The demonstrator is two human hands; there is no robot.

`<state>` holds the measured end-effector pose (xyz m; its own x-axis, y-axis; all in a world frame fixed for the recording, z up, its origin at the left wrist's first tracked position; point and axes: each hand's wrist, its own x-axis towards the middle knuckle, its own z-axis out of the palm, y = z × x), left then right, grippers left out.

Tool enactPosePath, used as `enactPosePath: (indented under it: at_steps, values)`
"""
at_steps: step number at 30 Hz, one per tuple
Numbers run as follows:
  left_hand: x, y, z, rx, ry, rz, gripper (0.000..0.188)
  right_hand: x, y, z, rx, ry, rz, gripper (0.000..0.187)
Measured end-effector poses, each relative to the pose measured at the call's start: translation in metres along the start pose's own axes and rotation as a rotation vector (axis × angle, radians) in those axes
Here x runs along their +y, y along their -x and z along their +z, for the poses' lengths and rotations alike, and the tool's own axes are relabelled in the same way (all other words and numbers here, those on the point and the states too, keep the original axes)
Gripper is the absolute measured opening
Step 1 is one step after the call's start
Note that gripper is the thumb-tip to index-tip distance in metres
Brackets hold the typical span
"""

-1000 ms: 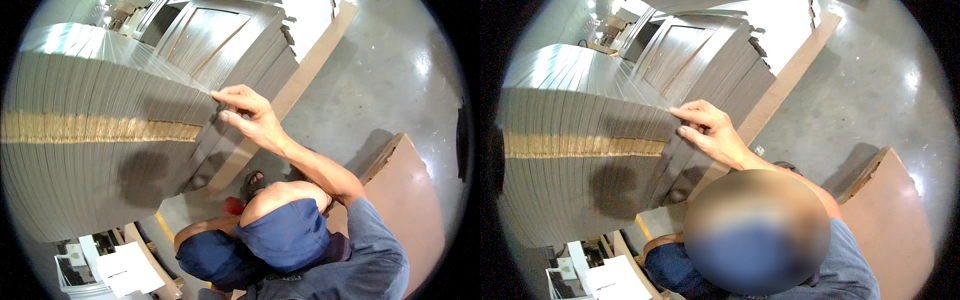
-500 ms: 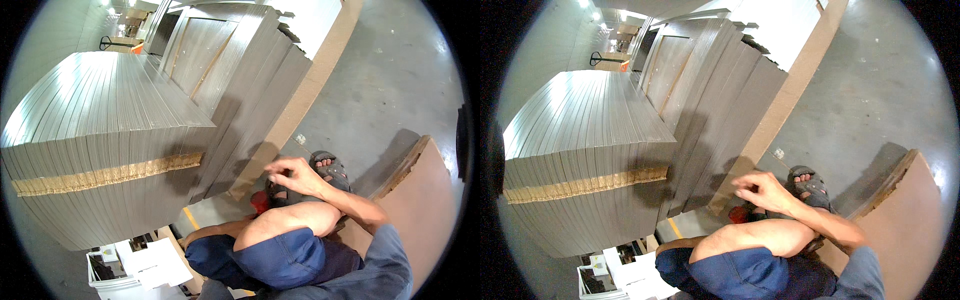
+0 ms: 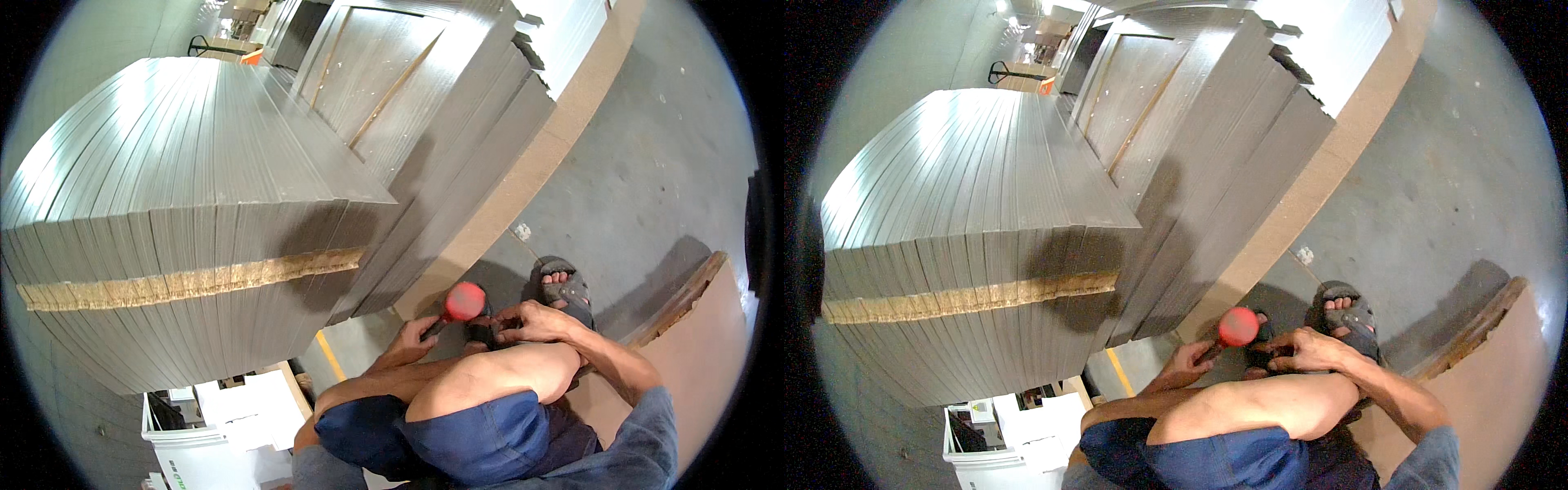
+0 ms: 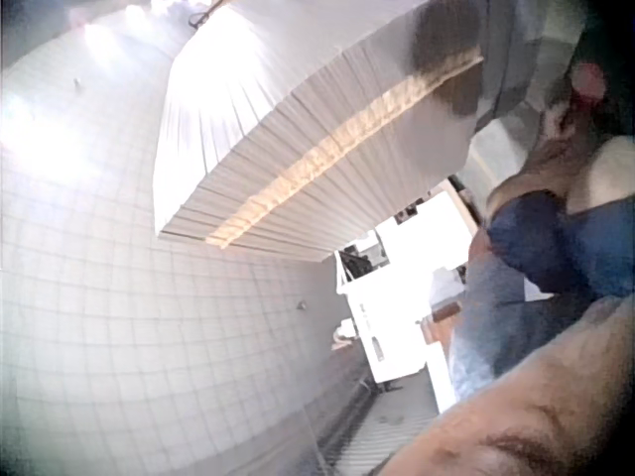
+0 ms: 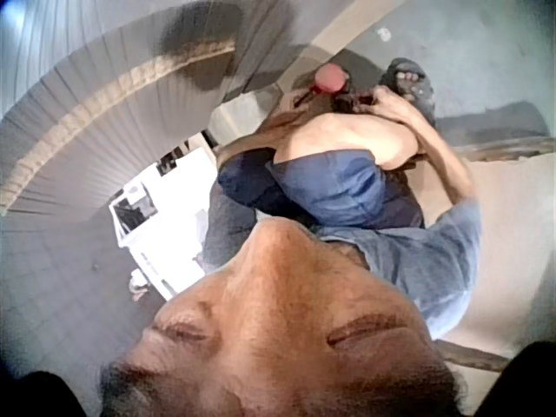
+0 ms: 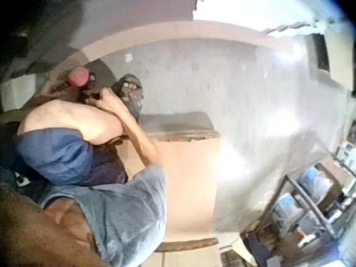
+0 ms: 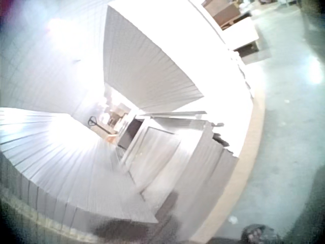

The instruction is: The person strikes wood panels using a mallet to align them in a stack, moves the panels around on a pallet, and marks the edge of the panels using a small white tool.

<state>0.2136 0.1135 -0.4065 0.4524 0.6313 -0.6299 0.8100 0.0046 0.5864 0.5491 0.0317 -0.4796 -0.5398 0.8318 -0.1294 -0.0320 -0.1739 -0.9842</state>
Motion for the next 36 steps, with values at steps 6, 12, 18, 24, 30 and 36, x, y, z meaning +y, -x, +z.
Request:
enactPosePath:
  at_steps: [6,12,18,24,30,36]
  values:
    - [0.074,-0.046,0.004,0.083,-0.232,0.430,0.048,0.014,-0.007,0.005,0.067,-0.190,0.047,0.045]
    - [0.118,-0.059,0.020,0.308,-0.255,0.627,0.050,-0.014,-0.023,0.014,0.424,-0.866,-0.181,0.060]
    - [0.146,-0.054,0.018,0.495,-0.272,0.867,0.054,-0.053,-0.054,0.018,0.699,-1.049,-0.432,0.051]
    - [0.170,-0.031,0.005,0.381,-0.291,1.178,0.055,-0.114,-0.041,-0.001,0.741,-0.956,-0.615,0.037]
    - [0.109,-0.012,-0.002,0.521,-0.139,0.792,0.048,-0.168,-0.016,-0.038,0.730,-0.746,-0.631,0.035]
    - [0.060,-0.007,-0.011,0.581,0.043,0.547,0.044,-0.215,-0.014,-0.066,0.655,-0.392,-0.481,0.033]
